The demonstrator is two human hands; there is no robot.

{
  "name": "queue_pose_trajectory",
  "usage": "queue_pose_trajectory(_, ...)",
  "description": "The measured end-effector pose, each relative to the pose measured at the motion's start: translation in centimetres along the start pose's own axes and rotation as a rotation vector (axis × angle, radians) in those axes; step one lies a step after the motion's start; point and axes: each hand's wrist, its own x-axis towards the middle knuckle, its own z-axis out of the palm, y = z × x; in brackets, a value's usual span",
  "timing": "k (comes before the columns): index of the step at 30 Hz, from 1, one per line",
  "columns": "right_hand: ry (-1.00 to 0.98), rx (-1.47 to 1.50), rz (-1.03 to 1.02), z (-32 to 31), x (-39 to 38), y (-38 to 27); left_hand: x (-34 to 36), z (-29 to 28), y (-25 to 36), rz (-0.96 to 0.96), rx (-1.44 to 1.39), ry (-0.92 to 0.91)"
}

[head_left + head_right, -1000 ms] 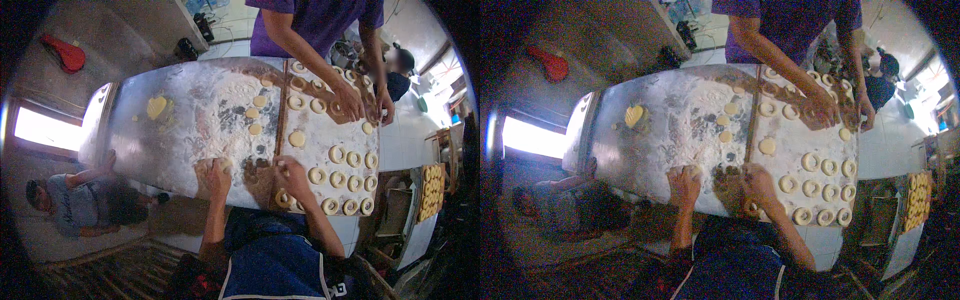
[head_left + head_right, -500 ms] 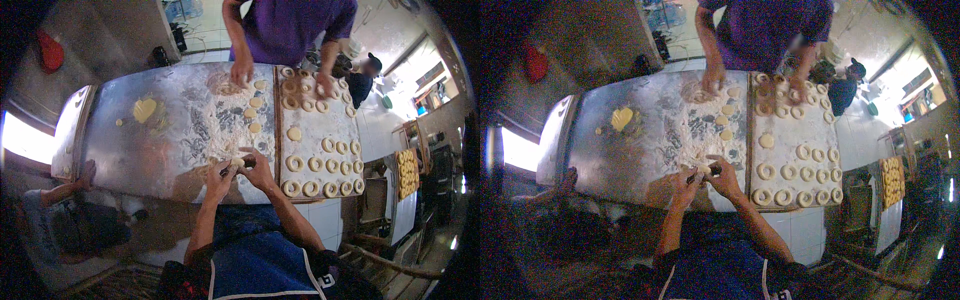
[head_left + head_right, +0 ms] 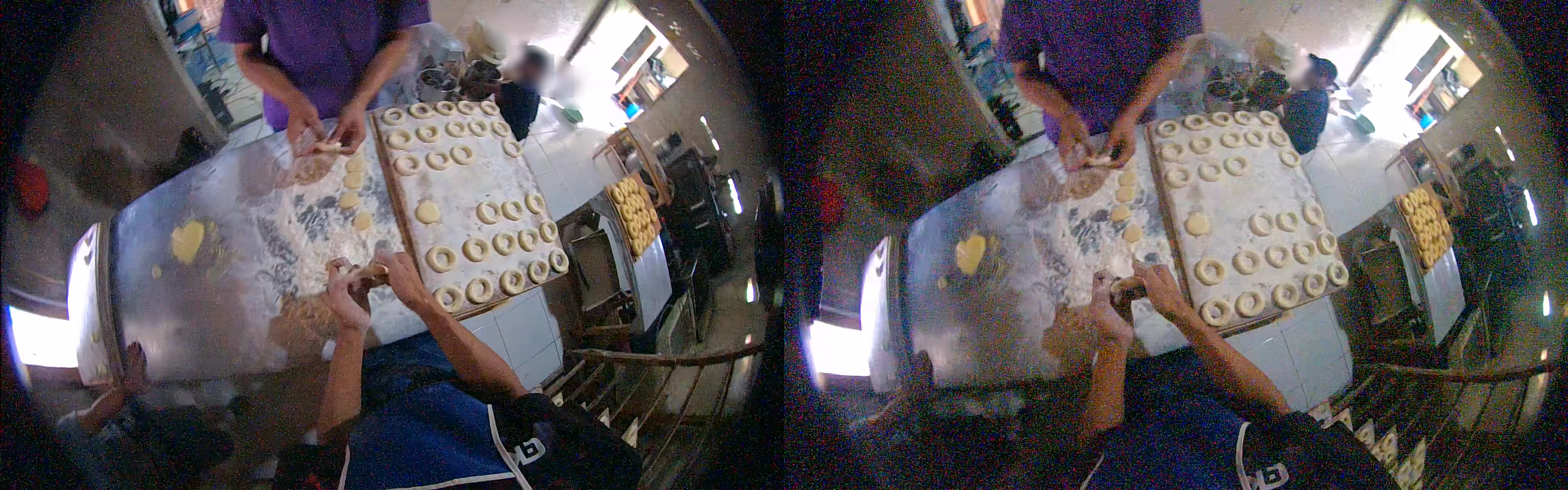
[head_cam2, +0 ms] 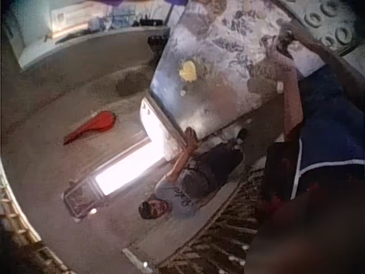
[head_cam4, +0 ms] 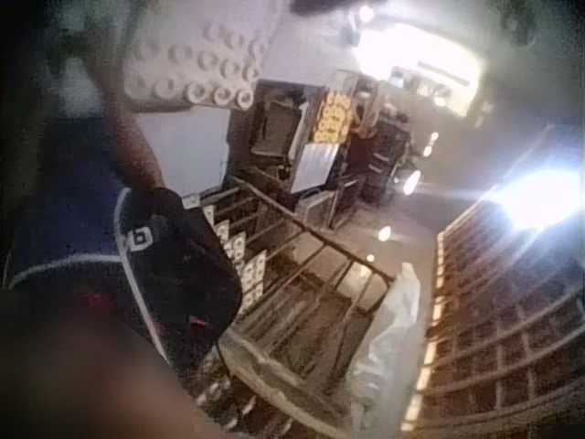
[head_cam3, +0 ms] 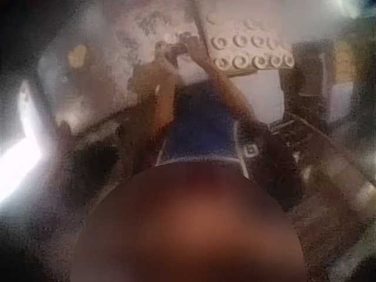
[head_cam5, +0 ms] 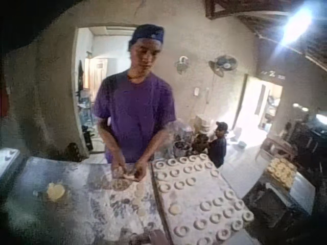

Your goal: The person shapes small dough pieces into ring forms by hand and places them on a wooden tray. They repeatedly pick up dough, form a hole in the center, and arrange the rings in rows on the tray. Other workers are visible nearby performing similar tasks.

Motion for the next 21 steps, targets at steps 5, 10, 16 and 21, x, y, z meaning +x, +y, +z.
queue_pose_trajectory(5, 0.145, -0.058, -0.036, -2.5, 0.8, 1.6, 2.6, 2.0, -5.0, 0.439, 0.955, -0.159)
queue_pose_trajectory(10, 0.239, 0.278, 0.004, -7.1, 0.8, 1.4, 2.2, 6.3, -9.0, 0.052, 0.385, -0.086)
queue_pose_trajectory(16, 0.120, -0.124, -0.026, -14.0, 1.6, 1.0, 5.1, 7.9, -15.7, 0.096, 0.749, -0.132)
queue_pose_trajectory(21, 0.088, -0.007, -0.001, -19.4, 2.0, 2.3, 8.6, 5.2, -21.2, 0.207, 0.926, -0.295)
